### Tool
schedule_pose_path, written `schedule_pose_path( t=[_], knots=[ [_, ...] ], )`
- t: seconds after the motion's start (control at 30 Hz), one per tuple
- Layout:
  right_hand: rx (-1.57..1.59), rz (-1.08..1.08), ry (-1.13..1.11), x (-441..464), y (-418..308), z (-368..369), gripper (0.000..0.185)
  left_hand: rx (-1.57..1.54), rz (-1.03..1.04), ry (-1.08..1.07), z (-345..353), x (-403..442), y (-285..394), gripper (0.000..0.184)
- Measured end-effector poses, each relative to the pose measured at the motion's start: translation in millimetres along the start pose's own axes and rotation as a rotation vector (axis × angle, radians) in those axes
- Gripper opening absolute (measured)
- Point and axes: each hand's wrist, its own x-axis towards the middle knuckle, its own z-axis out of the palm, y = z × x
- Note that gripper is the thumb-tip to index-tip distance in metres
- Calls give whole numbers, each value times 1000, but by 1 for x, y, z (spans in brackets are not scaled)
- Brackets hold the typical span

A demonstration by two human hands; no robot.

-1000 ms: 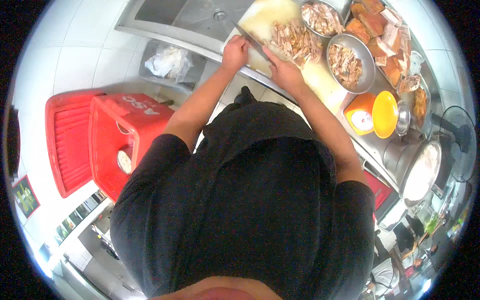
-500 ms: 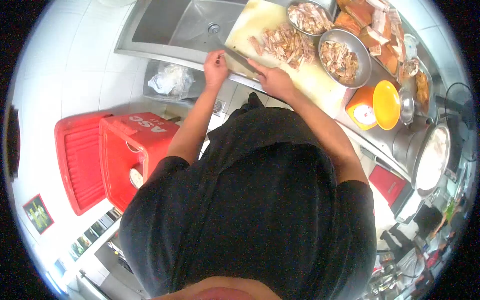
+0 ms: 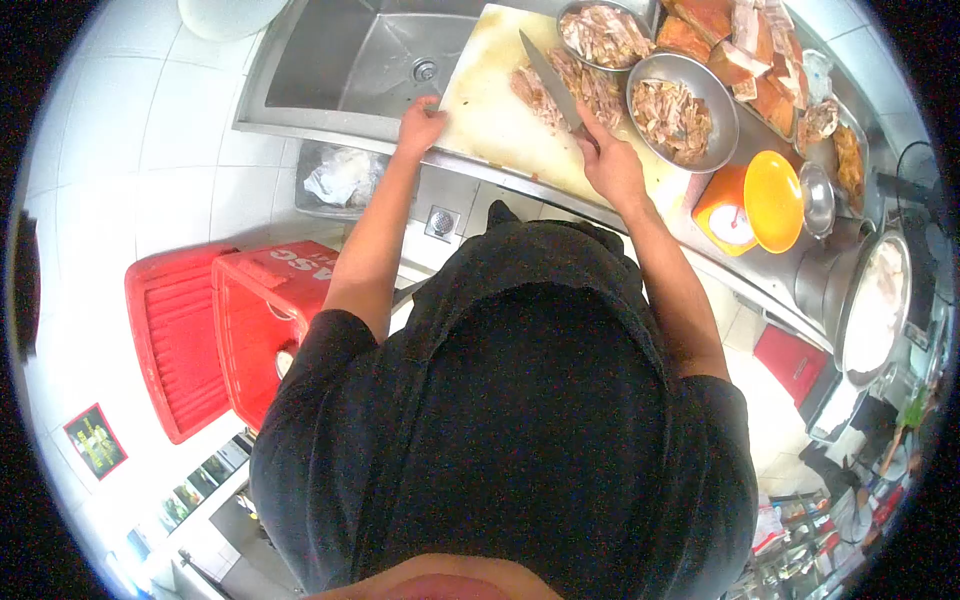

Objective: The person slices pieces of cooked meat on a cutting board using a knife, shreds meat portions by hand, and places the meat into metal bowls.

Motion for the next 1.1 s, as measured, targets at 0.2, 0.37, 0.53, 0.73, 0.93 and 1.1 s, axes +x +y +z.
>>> schedule_pose_path(
  t=[0.2, 0.37, 0.53, 0.73, 0.93, 1.1],
  knots=[
    [126, 103, -36, -19, -1, -14, 70, 11, -63, -91, -12, -24, 10, 50],
    [184, 47, 16, -31, 0, -19, 66, 170, 328, 177, 12, -24, 14, 44],
    [277, 109, -37, -34, 3, -19, 66, 192, 335, 209, 22, -3, 26, 31],
    [246, 213, -96, -40, -1, -26, 66, 130, 83, 188, 13, 39, -9, 23],
    [274, 141, -46, -42, 4, -20, 66, -98, 223, 213, 13, 34, -9, 26],
    [264, 54, -48, -40, 1, -13, 65, 42, 319, 227, 24, 13, 26, 27]
  ],
)
